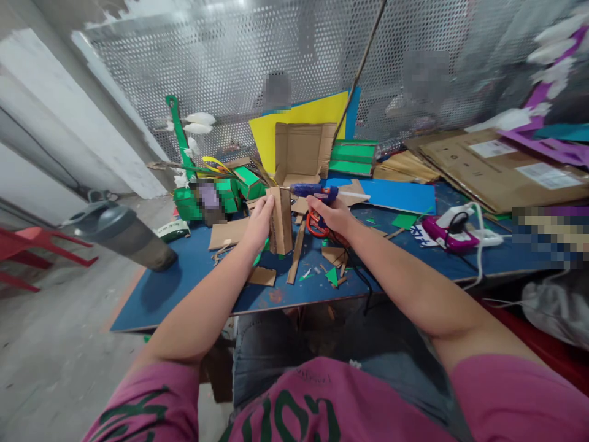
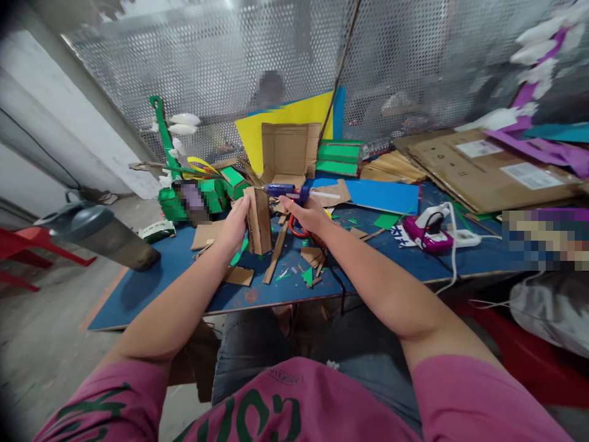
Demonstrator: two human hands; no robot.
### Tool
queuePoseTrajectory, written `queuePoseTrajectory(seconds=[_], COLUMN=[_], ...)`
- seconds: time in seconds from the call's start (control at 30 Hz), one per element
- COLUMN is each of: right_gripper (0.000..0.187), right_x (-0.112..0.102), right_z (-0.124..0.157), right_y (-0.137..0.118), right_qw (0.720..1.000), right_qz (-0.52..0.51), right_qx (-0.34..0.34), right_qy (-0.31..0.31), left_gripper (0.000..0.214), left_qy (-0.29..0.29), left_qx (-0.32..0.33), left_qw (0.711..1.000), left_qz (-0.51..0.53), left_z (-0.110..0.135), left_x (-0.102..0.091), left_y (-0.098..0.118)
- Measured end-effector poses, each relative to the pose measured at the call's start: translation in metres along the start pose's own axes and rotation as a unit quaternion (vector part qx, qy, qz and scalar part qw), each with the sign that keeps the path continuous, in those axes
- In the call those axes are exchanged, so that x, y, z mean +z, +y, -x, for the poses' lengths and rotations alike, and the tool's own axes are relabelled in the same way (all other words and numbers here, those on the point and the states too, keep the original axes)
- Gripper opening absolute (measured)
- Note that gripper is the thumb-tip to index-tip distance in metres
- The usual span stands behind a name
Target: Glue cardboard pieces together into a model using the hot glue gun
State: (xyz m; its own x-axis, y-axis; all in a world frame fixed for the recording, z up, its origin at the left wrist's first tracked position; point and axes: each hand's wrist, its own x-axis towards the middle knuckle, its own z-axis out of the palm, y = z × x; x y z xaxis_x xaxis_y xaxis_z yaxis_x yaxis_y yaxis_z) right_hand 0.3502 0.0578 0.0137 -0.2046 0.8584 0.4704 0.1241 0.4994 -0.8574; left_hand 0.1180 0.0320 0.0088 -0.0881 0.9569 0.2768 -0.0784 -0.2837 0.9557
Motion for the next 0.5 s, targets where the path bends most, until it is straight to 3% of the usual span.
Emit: queuePoseTrajectory(seconds=[0.5], right_gripper=[0.054], right_x=[-0.0011], right_z=[0.0025], right_y=[-0.0028], right_qw=[1.000], right_qz=[-0.006], right_qx=[0.007], right_qy=[-0.011], left_gripper=[0.058], left_qy=[0.005], left_qx=[0.000], left_qw=[1.000], left_qz=[0.012], left_z=[0.0002], left_x=[0.0009], left_y=[0.0003])
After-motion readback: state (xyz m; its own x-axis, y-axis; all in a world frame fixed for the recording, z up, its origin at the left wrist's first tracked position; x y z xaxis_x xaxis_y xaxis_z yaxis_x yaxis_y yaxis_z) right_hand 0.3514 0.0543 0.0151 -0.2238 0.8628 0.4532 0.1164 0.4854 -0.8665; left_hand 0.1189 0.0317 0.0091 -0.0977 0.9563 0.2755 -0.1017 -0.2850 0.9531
